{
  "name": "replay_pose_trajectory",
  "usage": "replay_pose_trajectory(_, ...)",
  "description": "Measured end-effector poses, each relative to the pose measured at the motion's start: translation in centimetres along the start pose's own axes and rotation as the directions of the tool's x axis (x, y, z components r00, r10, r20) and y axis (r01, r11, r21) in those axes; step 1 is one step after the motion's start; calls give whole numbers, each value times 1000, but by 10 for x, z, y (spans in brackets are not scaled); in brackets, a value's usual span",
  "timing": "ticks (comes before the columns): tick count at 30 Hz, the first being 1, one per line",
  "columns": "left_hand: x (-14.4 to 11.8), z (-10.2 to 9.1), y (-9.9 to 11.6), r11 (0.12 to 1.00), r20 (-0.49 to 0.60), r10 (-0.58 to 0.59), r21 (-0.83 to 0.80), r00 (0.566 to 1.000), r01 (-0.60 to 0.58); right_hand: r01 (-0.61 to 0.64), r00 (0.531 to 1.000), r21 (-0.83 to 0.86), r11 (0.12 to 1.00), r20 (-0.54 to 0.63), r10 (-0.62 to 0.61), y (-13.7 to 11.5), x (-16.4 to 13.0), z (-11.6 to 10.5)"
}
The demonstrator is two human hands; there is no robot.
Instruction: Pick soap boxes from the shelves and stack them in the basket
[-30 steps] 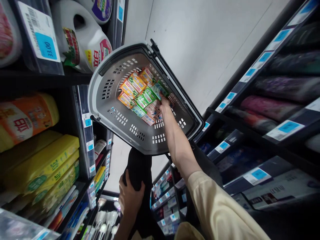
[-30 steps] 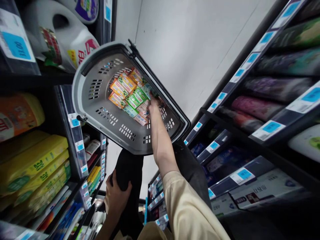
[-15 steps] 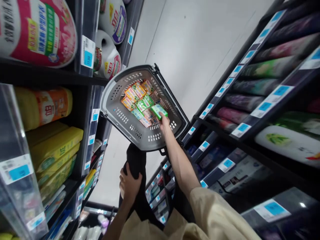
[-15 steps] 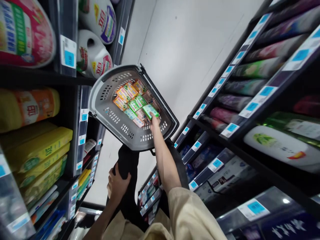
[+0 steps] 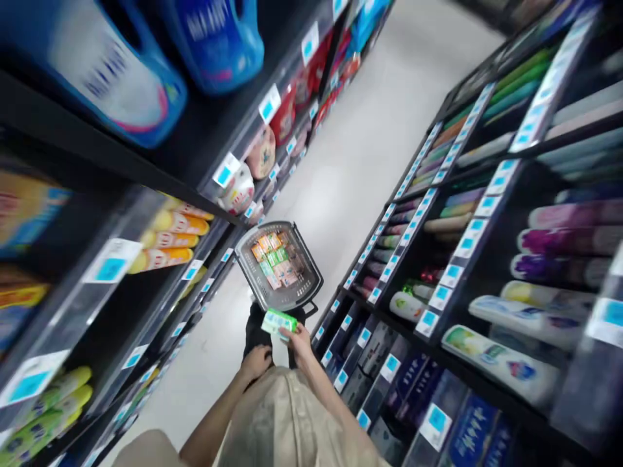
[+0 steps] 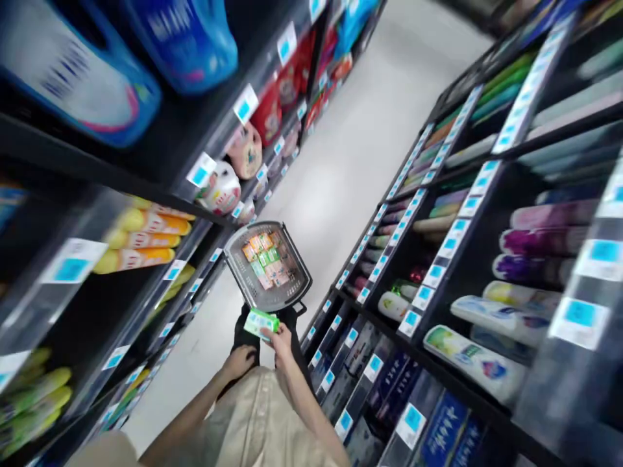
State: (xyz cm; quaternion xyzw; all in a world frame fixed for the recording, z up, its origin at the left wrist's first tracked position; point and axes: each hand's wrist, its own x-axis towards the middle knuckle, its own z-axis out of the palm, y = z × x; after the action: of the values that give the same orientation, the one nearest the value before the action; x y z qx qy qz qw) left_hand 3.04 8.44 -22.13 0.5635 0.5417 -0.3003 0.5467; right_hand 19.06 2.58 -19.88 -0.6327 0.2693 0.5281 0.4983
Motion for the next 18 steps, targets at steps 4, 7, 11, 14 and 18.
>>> replay_pose_trajectory(4,-46,-24,52,910,89,90,-412,992,-45,98,981,-53,994,173,-87,-44,-54,-21)
replay_pose_trajectory(7,-77,-33,87,765,12,170,-632,985,-125,229,923,-104,968,340,-181,-91,-75,-33)
replay_pose_trajectory(11,-121,-27,130,248,-130,314,-945,941,-213,519,785,-171,838,483,-388,-154,-98,-43)
replay_pose_trajectory(14,-150,-13,157,-52,-226,393,-973,892,-224,626,691,-190,756,584,-426,-182,-116,-47)
replay_pose_trajectory(18,-178,4,173,-80,-337,391,-939,856,-334,762,508,-169,625,755,-415,-184,-142,-47)
